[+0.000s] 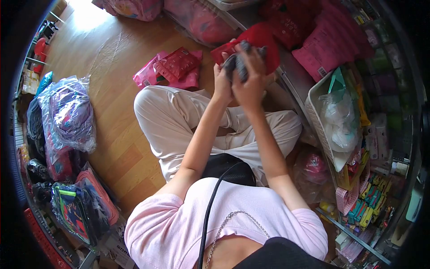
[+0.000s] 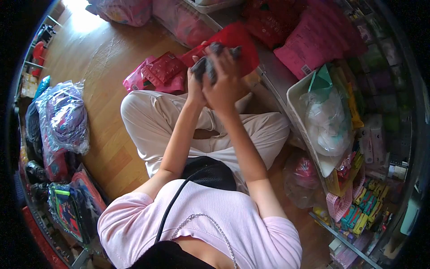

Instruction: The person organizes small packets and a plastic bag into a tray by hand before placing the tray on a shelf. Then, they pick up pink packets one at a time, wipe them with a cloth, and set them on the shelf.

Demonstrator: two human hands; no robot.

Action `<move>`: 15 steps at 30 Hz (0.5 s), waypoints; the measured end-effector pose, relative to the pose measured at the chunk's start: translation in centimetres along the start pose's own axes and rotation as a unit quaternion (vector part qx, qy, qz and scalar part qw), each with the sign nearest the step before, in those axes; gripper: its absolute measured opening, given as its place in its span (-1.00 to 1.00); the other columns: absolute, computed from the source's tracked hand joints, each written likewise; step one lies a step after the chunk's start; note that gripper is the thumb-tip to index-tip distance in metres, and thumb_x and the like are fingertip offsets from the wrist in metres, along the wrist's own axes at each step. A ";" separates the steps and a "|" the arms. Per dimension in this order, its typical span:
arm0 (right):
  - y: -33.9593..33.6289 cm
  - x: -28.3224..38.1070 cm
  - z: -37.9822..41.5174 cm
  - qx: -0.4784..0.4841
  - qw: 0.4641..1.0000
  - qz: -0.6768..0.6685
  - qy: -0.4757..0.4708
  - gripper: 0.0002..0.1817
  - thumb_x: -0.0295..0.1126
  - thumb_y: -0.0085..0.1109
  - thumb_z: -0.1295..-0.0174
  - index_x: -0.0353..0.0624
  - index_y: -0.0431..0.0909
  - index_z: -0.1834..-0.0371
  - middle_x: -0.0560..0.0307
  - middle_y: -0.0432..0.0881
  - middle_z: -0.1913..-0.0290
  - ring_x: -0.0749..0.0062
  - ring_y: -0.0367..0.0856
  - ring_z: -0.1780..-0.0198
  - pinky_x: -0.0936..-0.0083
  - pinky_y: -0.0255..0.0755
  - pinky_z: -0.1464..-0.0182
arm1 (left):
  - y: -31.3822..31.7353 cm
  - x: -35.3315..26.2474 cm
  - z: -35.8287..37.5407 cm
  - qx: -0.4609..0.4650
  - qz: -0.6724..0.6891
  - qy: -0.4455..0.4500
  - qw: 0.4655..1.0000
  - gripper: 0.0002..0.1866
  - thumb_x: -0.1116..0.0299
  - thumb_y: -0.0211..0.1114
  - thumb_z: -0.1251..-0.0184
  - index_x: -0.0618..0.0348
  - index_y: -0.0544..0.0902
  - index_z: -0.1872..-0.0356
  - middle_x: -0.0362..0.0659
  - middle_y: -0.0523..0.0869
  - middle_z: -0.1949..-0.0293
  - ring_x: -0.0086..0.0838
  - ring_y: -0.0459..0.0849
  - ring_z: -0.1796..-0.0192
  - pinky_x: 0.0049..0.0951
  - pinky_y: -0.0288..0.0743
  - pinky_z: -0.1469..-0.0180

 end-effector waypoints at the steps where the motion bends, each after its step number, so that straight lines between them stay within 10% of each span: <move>1: 0.4 0.6 1.0 0.008 1.000 0.000 -0.015 -0.42 -0.41 0.16 0.06 0.01 0.48 -0.17 -0.06 0.49 -0.16 0.03 0.32 -0.29 0.13 0.14 -0.33 | 0.5 -1.0 0.2 0.039 -0.043 0.031 0.998 -0.67 0.10 0.05 -0.44 0.17 0.52 0.08 -0.20 0.65 0.23 -0.49 0.63 0.20 -0.38 0.53 0.08; 6: -0.2 -0.8 -2.6 0.010 0.998 0.012 -0.057 -0.44 -0.41 0.14 0.04 0.01 0.50 -0.16 -0.07 0.52 -0.13 0.02 0.36 -0.26 0.17 0.21 -0.28 | 1.3 -1.7 1.6 0.014 -0.093 0.064 0.993 -0.63 0.05 0.03 -0.44 0.17 0.55 0.10 -0.24 0.65 0.27 -0.59 0.61 0.26 -0.50 0.52 0.18; 10: 1.0 -6.0 -4.7 0.087 0.955 -0.172 0.227 -0.57 -0.41 0.03 -0.07 -0.10 0.54 -0.07 -0.13 0.59 -0.02 -0.07 0.48 -0.12 0.23 0.34 -0.17 | 2.8 -1.9 2.1 0.072 -0.176 0.076 0.979 -0.60 0.02 0.01 -0.45 0.18 0.56 0.10 -0.30 0.64 0.32 -0.69 0.58 0.30 -0.61 0.48 0.27; 15: 1.1 1.7 -0.2 0.005 0.999 -0.043 -0.033 -0.51 -0.38 0.09 0.00 -0.02 0.52 -0.10 -0.04 0.53 -0.11 0.02 0.37 -0.25 0.18 0.21 -0.28 | 1.7 -3.4 1.8 0.005 -0.105 0.090 0.990 -0.78 0.27 0.04 -0.45 0.20 0.55 0.17 -0.26 0.63 0.30 -0.64 0.60 0.28 -0.55 0.53 0.21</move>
Point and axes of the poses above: each hand's wrist, its own z-axis away from the middle knuckle, its own y-axis out of the palm, x = y × z, the point moved 7 cm from there along -z, towards the middle knuckle
